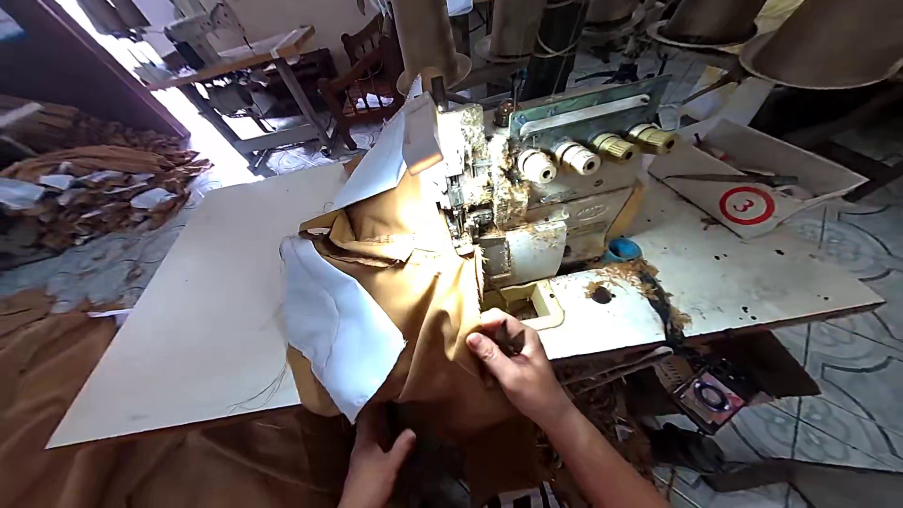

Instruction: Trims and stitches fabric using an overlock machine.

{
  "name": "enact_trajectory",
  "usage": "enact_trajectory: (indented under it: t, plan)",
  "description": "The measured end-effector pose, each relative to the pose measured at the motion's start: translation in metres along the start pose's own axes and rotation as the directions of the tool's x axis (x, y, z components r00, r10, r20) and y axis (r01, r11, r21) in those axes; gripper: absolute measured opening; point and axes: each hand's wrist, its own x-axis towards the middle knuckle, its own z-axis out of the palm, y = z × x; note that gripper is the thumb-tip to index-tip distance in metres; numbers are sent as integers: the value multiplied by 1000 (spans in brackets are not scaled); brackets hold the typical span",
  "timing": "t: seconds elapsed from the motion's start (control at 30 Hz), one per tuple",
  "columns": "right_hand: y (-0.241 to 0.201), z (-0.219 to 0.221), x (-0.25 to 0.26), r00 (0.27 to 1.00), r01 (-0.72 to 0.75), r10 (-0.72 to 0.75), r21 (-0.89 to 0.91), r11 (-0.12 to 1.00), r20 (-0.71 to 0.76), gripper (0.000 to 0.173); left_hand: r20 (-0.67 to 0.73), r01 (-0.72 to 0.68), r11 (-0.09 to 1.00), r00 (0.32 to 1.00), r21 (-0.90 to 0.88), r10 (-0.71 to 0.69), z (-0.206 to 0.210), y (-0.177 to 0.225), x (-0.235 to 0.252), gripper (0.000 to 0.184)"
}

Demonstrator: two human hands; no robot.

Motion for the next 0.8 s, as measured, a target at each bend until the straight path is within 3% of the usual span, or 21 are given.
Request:
enact_trajectory:
  t: [0.03, 0.1, 0.23, 0.33, 0.47, 0.57, 0.63, 0.7, 0.73, 0.8]
  plan:
    - [-1, 1, 1, 999, -37, 38, -36, 999, 32, 7, -87, 28, 994, 995, -104, -38, 11, 0, 4, 89]
    - [-5, 1, 2, 993, -96, 102, -95, 991, 62, 7, -128, 56, 957, 987, -286, -96, 21, 3, 11, 41]
    - [-15, -7, 0, 989, -137, 143, -109, 985, 46, 11, -51, 15, 858, 998, -513, -48, -12, 17, 14, 28]
    - [-16, -16, 4, 968, -219, 225, -66, 974, 111, 11, -173, 12, 903, 980, -430, -95, -55, 36, 12, 23]
    - [-1, -12, 22, 934, -328, 297, 144, 934, 200, 10, -384, -259, 914, 914, -312, 128, -98, 77, 33, 31]
    - [-7, -3, 19, 934, -311, 259, 203, 929, 245, 13, -439, -269, 946, 883, -182, 167, -100, 104, 39, 36]
    - [-14, -2, -2, 935, -315, 282, 135, 940, 217, 11, -410, -179, 983, 901, -51, 142, -91, 97, 27, 47]
    - [-10, -4, -30, 931, -339, 334, 9, 941, 149, 12, -312, -127, 992, 942, 14, 124, -79, 71, 10, 70]
    - [-5, -4, -41, 932, -345, 346, -25, 938, 109, 13, -243, -113, 994, 964, 7, 111, -73, 56, 4, 70]
    - [6, -3, -52, 930, -365, 366, -52, 930, 25, 15, -120, -99, 995, 988, 21, 100, -64, 23, 7, 34]
